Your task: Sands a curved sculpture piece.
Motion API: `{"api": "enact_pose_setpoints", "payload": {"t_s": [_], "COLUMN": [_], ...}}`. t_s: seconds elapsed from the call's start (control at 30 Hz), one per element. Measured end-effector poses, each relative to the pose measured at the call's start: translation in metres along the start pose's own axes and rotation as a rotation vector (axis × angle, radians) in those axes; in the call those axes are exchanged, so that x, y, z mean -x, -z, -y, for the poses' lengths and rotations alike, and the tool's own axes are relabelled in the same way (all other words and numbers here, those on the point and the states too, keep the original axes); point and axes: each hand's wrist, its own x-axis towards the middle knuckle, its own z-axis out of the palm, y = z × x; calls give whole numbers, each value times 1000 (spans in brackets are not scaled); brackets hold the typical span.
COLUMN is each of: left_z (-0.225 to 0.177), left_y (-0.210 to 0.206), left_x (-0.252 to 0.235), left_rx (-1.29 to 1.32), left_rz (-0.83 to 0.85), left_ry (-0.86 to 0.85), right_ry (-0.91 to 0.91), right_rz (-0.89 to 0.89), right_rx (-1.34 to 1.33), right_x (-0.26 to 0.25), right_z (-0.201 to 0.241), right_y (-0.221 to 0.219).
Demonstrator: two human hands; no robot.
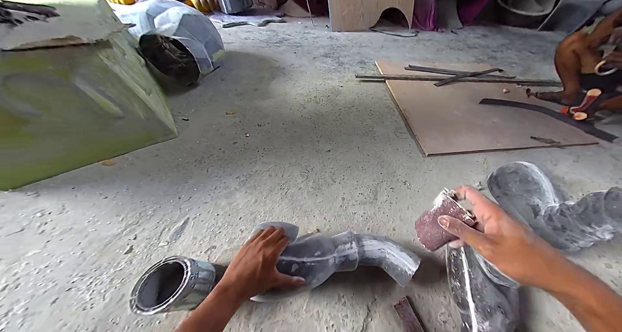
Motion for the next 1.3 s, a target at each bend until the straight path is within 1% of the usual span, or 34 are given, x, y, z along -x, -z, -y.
{"api": "enact_pose_setpoints", "payload": {"t_s": [0.1,0.17,0.27,0.33,0.37,0.43,0.5,0.53,0.6,0.7,0.8,0.83,0.9,0.93,0.97,1.03,1.1,1.13,1.2,1.23,1.3], "left_z": [-8,-17,-26,-29,-30,-32,-39,-45,-60,-72,-71,-73,-77,-78,-79,-75,-72,-73,-76,-76,-70], "left_y": [-1,5,18,25,27,30,32,32,32,24,19,18,18,16,15,16,17,16,12,10,12], "left_x": [0,0,-6,-14,-17,-20,-19,-17,-13,-11,-9,-9,-9,-9,-9,-14,-16,-16,-15,-14,-17], "left_rx": [12,30,80,127,140,144,115,117,139,75,30,25,31,34,35,29,19,15,15,17,16], "left_rz": [19,86,236,336,385,449,444,416,376,380,338,329,333,338,343,337,330,331,326,323,323], "left_ry": [-33,13,142,229,278,391,483,513,533,501,488,489,505,520,532,542,548,547,555,564,566], "right_ry": [15,17,-5,-3,12,36,86,123,153,123,149,122,9,-11,15,120,164,147,25,4,95], "right_rz": [101,179,351,438,446,385,246,155,53,47,-17,-32,10,25,7,-56,-80,-78,-15,-7,-61], "right_rx": [237,400,522,528,519,506,491,495,540,674,796,819,807,797,805,868,925,919,867,847,846], "right_x": [-4,-5,-7,-11,-14,-23,-28,-30,-29,-20,-35,-47,-67,-66,-55,-33,-35,-46,-74,-76,-51], "right_z": [39,57,66,54,42,9,-35,-56,-83,-98,-103,-104,-99,-100,-102,-105,-105,-104,-97,-96,-98], "right_y": [10,5,-26,-60,-80,-125,-170,-192,-227,-257,-265,-262,-257,-260,-264,-269,-267,-263,-256,-259,-270]}}
